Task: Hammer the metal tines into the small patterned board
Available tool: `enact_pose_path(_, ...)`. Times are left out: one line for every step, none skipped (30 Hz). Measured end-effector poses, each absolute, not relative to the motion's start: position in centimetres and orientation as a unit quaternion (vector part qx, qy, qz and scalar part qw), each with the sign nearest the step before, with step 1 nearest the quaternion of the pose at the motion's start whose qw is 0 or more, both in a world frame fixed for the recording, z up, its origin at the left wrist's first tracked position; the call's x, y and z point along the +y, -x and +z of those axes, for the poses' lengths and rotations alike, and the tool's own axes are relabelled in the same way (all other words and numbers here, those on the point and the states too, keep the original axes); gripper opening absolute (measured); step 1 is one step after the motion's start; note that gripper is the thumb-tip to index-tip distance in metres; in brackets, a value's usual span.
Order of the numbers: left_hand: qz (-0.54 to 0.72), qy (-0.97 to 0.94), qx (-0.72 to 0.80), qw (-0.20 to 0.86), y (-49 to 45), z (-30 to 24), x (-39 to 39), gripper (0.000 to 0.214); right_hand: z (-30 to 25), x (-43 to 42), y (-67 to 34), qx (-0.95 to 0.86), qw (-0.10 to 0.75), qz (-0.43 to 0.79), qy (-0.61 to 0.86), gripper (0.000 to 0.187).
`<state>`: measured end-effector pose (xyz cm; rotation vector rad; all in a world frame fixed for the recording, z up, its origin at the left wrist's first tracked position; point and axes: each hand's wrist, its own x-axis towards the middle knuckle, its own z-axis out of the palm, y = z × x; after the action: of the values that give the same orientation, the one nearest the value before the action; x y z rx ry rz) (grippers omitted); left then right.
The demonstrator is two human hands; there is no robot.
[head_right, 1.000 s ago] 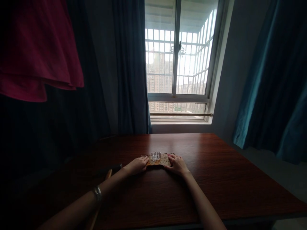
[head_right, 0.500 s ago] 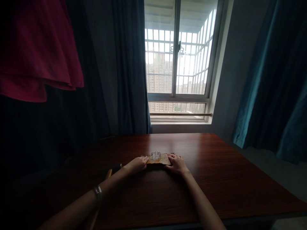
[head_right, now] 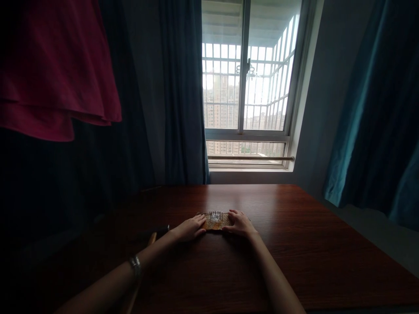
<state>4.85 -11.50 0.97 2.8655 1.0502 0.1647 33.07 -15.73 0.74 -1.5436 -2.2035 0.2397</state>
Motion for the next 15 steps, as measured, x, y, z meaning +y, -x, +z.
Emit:
enact_pose_path(0.053, -0.935, 0.347, 0.050, -4.8, 0.8, -11.3, 0.053, 0.6, -15.7, -32.8, -0.800, 0.214, 0.091, 0.553, 0.073)
enact_pose_path(0.052, -0.933, 0.351, 0.056, -4.8, 0.6, -11.1, 0.054, 0.3, -15.8, -32.6, -0.800, 0.210, 0.089, 0.554, 0.071)
enact_pose_path(0.050, -0.930, 0.358, 0.061, -4.9, 0.5, -10.9, 0.055, 0.1, -16.0, -32.3, -0.798, 0.209, 0.082, 0.560, 0.070)
enact_pose_path(0.048, -0.927, 0.366, 0.066, -5.0, 0.3, -10.8, 0.056, -0.1, -16.2, -32.0, -0.792, 0.208, 0.071, 0.570, 0.069)
enact_pose_path(0.045, -0.923, 0.375, 0.070, -5.2, 0.2, -10.7, 0.057, -0.3, -16.4, -31.8, -0.784, 0.208, 0.059, 0.582, 0.069)
enact_pose_path(0.041, -0.919, 0.386, 0.073, -5.5, 0.2, -10.6, 0.058, -0.5, -16.6, -31.6, -0.776, 0.209, 0.047, 0.594, 0.068)
enact_pose_path(0.037, -0.913, 0.399, 0.076, -5.8, 0.1, -10.6, 0.059, -0.7, -16.8, -31.5, -0.766, 0.210, 0.036, 0.606, 0.067)
enact_pose_path(0.035, -0.907, 0.413, 0.076, -6.1, 0.2, -10.7, 0.060, -0.8, -17.0, -31.4, -0.756, 0.210, 0.026, 0.620, 0.066)
enact_pose_path(0.032, -0.900, 0.427, 0.077, -6.4, 0.2, -10.9, 0.063, -0.9, -17.1, -31.4, -0.743, 0.210, 0.015, 0.636, 0.065)
enact_pose_path(0.027, -0.894, 0.440, 0.077, -6.6, 0.3, -11.1, 0.066, -1.0, -17.2, -31.5, -0.729, 0.210, 0.003, 0.652, 0.064)
enact_pose_path(0.020, -0.889, 0.450, 0.079, -6.8, 0.4, -11.4, 0.069, -1.1, -17.2, -31.8, -0.713, 0.210, -0.008, 0.669, 0.064)
enact_pose_path(0.010, -0.886, 0.455, 0.083, -6.9, 0.5, -11.6, 0.072, -1.2, -17.3, -32.2, -0.696, 0.209, -0.021, 0.687, 0.065)
enact_pose_path(0.000, -0.886, 0.456, 0.088, -6.9, 0.5, -11.8, 0.074, -1.3, -17.3, -32.8, -0.679, 0.207, -0.031, 0.704, 0.065)
enact_pose_path(-0.010, -0.886, 0.454, 0.094, -6.8, 0.5, -12.0, 0.075, -1.4, -17.3, -33.5, -0.660, 0.204, -0.041, 0.721, 0.065)
enact_pose_path(-0.018, -0.887, 0.451, 0.098, -6.7, 0.4, -12.2, 0.074, -1.5, -17.4, -34.4, -0.643, 0.199, -0.051, 0.738, 0.065)
